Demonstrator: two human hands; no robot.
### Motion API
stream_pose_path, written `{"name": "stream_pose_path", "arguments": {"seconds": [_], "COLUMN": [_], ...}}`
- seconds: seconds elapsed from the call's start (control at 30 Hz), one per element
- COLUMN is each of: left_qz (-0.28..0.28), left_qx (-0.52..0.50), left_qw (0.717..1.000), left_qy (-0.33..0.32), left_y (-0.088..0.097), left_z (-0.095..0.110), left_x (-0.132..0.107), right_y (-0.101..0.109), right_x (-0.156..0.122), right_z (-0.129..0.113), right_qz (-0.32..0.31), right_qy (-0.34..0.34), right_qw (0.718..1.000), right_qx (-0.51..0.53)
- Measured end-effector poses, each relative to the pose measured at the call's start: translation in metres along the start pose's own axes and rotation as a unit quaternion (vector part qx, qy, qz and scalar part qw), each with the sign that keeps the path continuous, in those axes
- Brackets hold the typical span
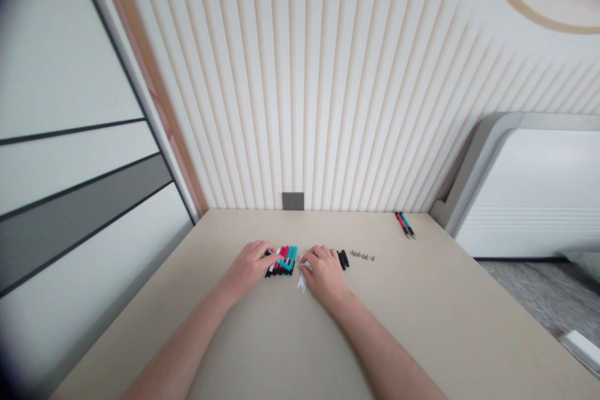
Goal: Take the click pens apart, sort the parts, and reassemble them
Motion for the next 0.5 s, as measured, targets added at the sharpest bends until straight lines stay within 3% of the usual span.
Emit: {"name": "stream_pose_path", "arguments": {"seconds": [0.23, 0.5], "left_qz": [-0.007, -0.002], "left_qx": [0.009, -0.056], "left_qw": [1.000, 0.998], "left_qy": [0.000, 0.035], "left_y": [0.0011, -0.0015], "left_z": [0.0029, -0.0010], "left_x": [0.0009, 0.0002], "right_y": [0.0005, -0.0016], "right_x": [0.0003, 0.0002], "right_z": [0.0006, -0.0003], "right_qz": [-0.008, -0.012], "right_qy": [-0.003, -0.004], "right_qw": [1.000, 1.000], "right_qx": [0.003, 0.027]}}
Point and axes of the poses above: each hand's wrist, its own x-axis towards the middle knuckle, its own y-axis out of the back of the hand, z = x × y, the point moved 5 cm from there along x, towards the middle knuckle, and after that the axes turned 3 degrees about y, right-handed, at the moved point
